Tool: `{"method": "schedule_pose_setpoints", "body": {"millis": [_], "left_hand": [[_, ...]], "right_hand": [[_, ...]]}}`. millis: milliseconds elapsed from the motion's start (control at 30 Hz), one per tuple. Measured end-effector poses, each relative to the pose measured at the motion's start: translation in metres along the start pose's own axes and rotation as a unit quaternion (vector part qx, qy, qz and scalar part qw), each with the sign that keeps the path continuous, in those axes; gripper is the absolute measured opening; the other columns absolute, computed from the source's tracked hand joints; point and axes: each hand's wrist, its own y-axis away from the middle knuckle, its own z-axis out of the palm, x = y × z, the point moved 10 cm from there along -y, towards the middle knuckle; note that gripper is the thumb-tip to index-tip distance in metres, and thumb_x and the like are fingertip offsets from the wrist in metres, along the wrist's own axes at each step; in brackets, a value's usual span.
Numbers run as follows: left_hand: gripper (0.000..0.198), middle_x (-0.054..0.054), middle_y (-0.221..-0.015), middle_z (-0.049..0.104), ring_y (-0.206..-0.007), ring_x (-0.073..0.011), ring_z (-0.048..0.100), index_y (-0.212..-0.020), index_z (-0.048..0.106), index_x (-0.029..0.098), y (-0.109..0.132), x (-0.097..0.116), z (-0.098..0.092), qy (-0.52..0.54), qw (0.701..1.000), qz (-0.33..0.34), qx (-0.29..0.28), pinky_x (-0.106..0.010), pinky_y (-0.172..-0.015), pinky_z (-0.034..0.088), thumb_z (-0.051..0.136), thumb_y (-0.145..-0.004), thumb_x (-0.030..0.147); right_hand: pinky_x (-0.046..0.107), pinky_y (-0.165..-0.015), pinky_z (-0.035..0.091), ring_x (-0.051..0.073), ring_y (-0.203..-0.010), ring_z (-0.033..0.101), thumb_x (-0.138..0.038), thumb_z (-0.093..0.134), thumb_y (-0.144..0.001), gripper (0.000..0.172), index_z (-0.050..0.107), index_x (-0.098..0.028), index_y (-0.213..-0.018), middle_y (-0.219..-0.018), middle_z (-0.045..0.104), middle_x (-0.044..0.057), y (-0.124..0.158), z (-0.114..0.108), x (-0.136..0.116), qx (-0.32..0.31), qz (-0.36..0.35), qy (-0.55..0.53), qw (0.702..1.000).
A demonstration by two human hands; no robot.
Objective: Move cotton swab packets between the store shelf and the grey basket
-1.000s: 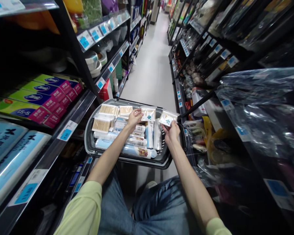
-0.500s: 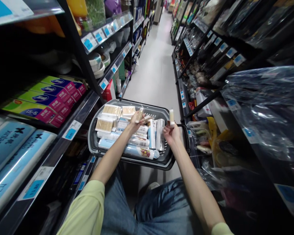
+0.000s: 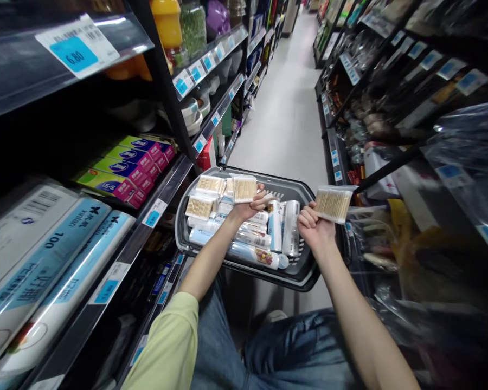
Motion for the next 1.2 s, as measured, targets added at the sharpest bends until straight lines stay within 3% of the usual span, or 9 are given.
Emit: {"method": "schedule_pose_setpoints", "body": {"millis": [100,200,333,533,633,733,900,1033,1200], "left_hand": [[0.033,0.004,-0.059,0.03,-0.044,-0.007,0.024,-0.074,0.052,0.018,-0.007,0.001,-0.004,0.005,1.0,0.025,0.016,-0.019,-0.041,0.025,0.043,-0.103,0.033],[0.037,0.002,-0.058,0.043,-0.047,-0.0082,0.038,-0.076,0.054,0.018,-0.017,-0.003,-0.021,-0.013,0.995,0.039,0.086,-0.019,-0.044,0.036,0.046,-0.102,0.043],[0.029,-0.003,-0.081,0.066,-0.069,-0.014,0.062,-0.095,0.059,0.017,-0.022,-0.01,-0.039,-0.093,0.981,0.042,0.163,-0.027,-0.064,0.056,0.06,-0.096,0.046],[0.027,-0.001,-0.093,0.065,-0.088,-0.0153,0.067,-0.09,0.053,0.016,-0.021,-0.022,-0.027,-0.126,0.987,0.036,0.098,-0.046,-0.088,0.061,0.077,-0.086,0.028],[0.022,-0.003,-0.099,0.068,-0.093,-0.0171,0.068,-0.095,0.055,0.016,-0.021,-0.025,-0.02,-0.118,0.99,0.03,0.073,-0.051,-0.094,0.058,0.074,-0.087,0.021],[0.01,-0.007,-0.105,0.072,-0.1,-0.021,0.07,-0.101,0.058,0.017,-0.022,-0.027,-0.015,-0.104,0.993,0.016,0.051,-0.053,-0.098,0.055,0.064,-0.094,0.021],[0.042,-0.014,-0.109,0.074,-0.112,-0.029,0.068,-0.114,0.062,0.014,-0.024,-0.034,-0.013,-0.074,0.996,-0.039,0.027,-0.05,-0.099,0.055,0.045,-0.101,0.05],[0.036,-0.012,-0.105,0.075,-0.108,-0.0279,0.07,-0.111,0.063,0.014,-0.025,-0.03,-0.013,-0.105,0.994,0.011,0.01,-0.045,-0.098,0.054,0.065,-0.093,0.046],[0.029,-0.004,-0.097,0.075,-0.094,-0.0215,0.071,-0.106,0.061,0.016,-0.021,-0.029,-0.014,-0.171,0.983,0.061,0.018,-0.039,-0.095,0.054,0.077,-0.082,0.019]], "right_hand": [[0.015,-0.034,0.029,0.009,-0.038,0.018,-0.015,0.049,-0.095,0.026,0.058,-0.022,-0.072,-0.054,0.021,-0.009,0.0,0.001,0.0,0.005,0.011,-0.044,0.999],[0.014,-0.035,0.029,0.009,-0.038,0.022,-0.013,0.047,-0.096,0.027,0.059,-0.022,-0.073,-0.052,0.023,-0.009,0.0,0.001,-0.001,0.008,0.012,-0.069,0.997],[0.014,-0.036,0.029,0.009,-0.039,0.022,-0.014,0.048,-0.095,0.025,0.061,-0.022,-0.076,-0.053,0.024,-0.009,0.001,0.003,-0.007,-0.003,-0.006,-0.082,0.997],[0.014,-0.037,0.029,0.009,-0.039,0.025,-0.018,0.053,-0.096,0.021,0.061,-0.022,-0.077,-0.051,0.025,-0.01,0.0,0.007,-0.012,-0.002,-0.02,-0.059,0.998],[0.016,-0.037,0.028,0.009,-0.04,0.028,-0.034,0.064,-0.094,0.021,0.06,-0.023,-0.076,-0.049,0.031,-0.01,-0.004,0.009,-0.01,-0.002,-0.034,-0.003,0.999],[0.019,-0.039,0.032,0.008,-0.043,0.038,-0.055,0.075,-0.082,0.036,0.061,-0.022,-0.078,-0.052,0.047,-0.008,-0.007,0.006,-0.005,0.015,-0.068,0.138,0.988],[0.026,-0.05,0.043,0.014,-0.053,0.054,-0.061,0.072,-0.08,0.053,0.065,-0.017,-0.107,-0.068,0.067,0.001,-0.006,0.004,0.006,0.026,-0.08,0.391,0.917],[0.03,-0.059,0.042,0.015,-0.056,0.052,-0.054,0.07,-0.084,0.046,0.066,-0.019,-0.113,-0.068,0.064,-0.001,0.003,0.009,-0.004,0.03,-0.127,0.462,0.877],[0.039,-0.076,0.043,0.026,-0.076,0.064,-0.053,0.053,-0.096,0.042,0.06,-0.027,-0.129,-0.081,0.068,0.005,0.014,0.027,-0.004,0.004,-0.175,0.683,0.71]]}}
